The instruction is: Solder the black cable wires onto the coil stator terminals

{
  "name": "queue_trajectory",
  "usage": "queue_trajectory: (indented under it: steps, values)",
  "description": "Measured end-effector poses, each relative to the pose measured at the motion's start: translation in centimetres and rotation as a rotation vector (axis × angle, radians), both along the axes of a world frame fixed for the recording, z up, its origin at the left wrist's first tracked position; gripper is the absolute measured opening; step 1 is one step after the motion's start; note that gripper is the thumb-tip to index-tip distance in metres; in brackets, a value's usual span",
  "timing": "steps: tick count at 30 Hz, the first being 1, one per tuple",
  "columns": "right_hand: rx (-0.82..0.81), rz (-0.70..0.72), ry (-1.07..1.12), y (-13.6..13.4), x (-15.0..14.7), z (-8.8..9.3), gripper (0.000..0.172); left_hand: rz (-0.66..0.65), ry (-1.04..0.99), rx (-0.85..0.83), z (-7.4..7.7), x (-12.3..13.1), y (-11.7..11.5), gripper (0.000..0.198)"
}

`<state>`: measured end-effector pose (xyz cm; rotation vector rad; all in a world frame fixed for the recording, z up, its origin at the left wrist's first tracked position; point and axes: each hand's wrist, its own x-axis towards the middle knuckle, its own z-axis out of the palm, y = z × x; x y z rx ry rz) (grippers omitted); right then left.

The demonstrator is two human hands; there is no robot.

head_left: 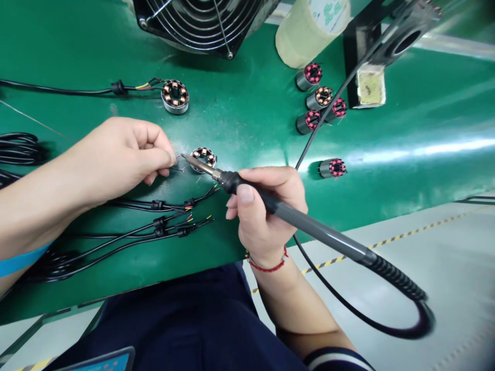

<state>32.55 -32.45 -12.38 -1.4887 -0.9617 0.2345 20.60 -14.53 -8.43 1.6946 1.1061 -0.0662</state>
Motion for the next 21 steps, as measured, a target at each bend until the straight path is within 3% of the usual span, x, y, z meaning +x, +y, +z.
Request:
queue_trajectory:
  steps: [15,17,21]
  values:
    - [0.004,-0.025,-0.026,0.4,0.2,0.2,0.013,0.002,-0.004,0.03,0.3,0.2,-0.3,0.01]
    - [-0.065,0.025,-0.012,0.7,0.6,0.8,0.015,-0.012,0.006,0.024,0.2,0.1,-0.2,0.01]
    - [-0.16,0.26,-0.022,2.2,1.8,2.7,0.023,-0.024,-0.004,-0.001,0.2,0.0,0.0,0.008]
